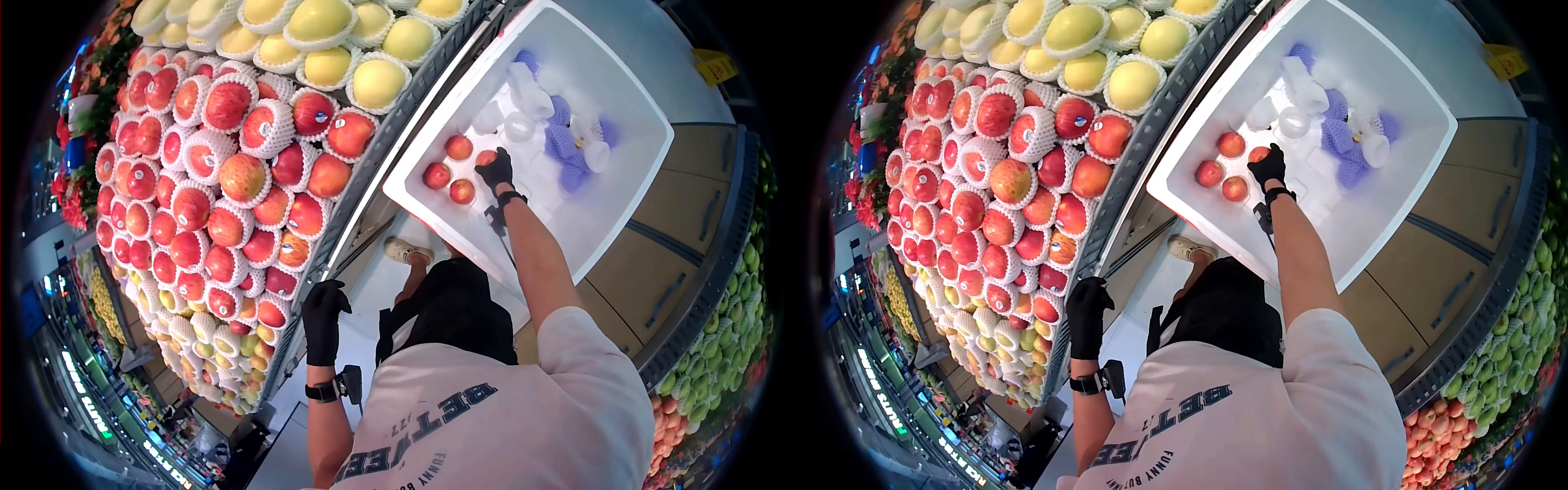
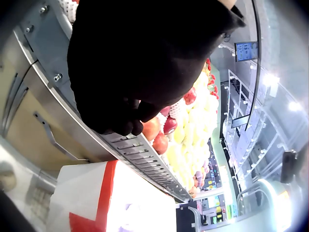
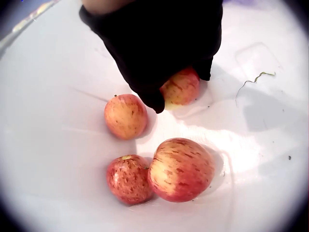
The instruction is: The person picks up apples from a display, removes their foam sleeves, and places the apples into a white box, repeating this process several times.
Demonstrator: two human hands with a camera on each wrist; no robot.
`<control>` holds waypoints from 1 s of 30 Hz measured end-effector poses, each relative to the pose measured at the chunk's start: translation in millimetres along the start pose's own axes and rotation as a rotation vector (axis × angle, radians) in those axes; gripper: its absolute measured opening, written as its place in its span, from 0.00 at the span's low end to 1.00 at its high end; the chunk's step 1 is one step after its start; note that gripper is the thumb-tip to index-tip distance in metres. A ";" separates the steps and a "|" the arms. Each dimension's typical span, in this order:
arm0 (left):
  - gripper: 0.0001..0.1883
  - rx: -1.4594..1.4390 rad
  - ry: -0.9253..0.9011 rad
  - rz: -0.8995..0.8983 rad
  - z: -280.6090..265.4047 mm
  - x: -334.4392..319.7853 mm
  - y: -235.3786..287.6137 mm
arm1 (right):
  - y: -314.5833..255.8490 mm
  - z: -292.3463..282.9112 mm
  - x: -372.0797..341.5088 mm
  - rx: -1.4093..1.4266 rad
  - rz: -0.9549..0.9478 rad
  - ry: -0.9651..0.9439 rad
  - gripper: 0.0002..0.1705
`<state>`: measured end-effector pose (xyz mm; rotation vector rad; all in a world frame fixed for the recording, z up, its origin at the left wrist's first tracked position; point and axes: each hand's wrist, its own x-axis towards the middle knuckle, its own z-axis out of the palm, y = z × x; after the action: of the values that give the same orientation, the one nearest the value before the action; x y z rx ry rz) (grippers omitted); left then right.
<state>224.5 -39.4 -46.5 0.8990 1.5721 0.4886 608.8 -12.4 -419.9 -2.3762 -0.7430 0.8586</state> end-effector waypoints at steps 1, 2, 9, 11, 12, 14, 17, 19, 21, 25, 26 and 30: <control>0.11 0.008 -0.006 -0.002 0.2 -0.1 0.1 | 0.9 0.1 0.5 -0.001 0.003 -0.005 0.54; 0.11 0.016 -0.013 -0.006 0.8 -0.3 0.0 | 1.4 -0.2 0.4 -0.002 0.006 -0.010 0.54; 0.11 0.014 -0.018 0.046 8.0 -0.8 3.1 | 10.1 -1.8 -1.1 -0.026 -0.066 -0.024 0.55; 0.11 0.018 -0.037 0.016 8.0 -1.6 8.0 | 12.4 -5.2 -3.5 -0.063 -0.090 -0.018 0.54; 0.11 0.021 -0.040 0.020 8.2 -1.4 8.5 | 13.6 -7.2 -4.7 -0.064 -0.078 -0.027 0.53; 0.11 0.027 -0.048 0.030 8.5 -0.6 9.5 | 18.8 -9.4 -5.7 -0.065 -0.054 -0.045 0.50; 0.11 0.013 -0.041 0.044 11.0 -0.6 13.3 | 26.2 -16.1 -9.8 -0.120 -0.043 0.015 0.38; 0.11 -0.008 -0.068 0.089 8.1 3.0 11.6 | 24.2 -31.1 -12.2 -0.153 0.058 -0.066 0.30; 0.10 0.001 -0.071 0.129 9.0 3.2 16.0 | 38.1 -36.9 -13.0 -0.165 0.067 -0.041 0.18; 0.11 0.018 -0.075 0.167 13.0 -0.5 34.7 | 102.0 -25.9 32.7 -1.113 -0.616 -0.457 0.10; 0.12 0.010 -0.087 0.166 10.7 -0.6 36.5 | 64.1 -76.7 2.7 -1.039 -0.673 -0.411 0.07; 0.13 0.025 -0.107 0.267 1.7 4.1 32.1 | 88.5 -79.6 15.2 0.069 0.011 -0.528 0.14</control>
<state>234.9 -16.8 -25.7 1.1434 1.3698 0.6001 701.7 -88.1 -426.5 -2.1055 -0.8771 1.5181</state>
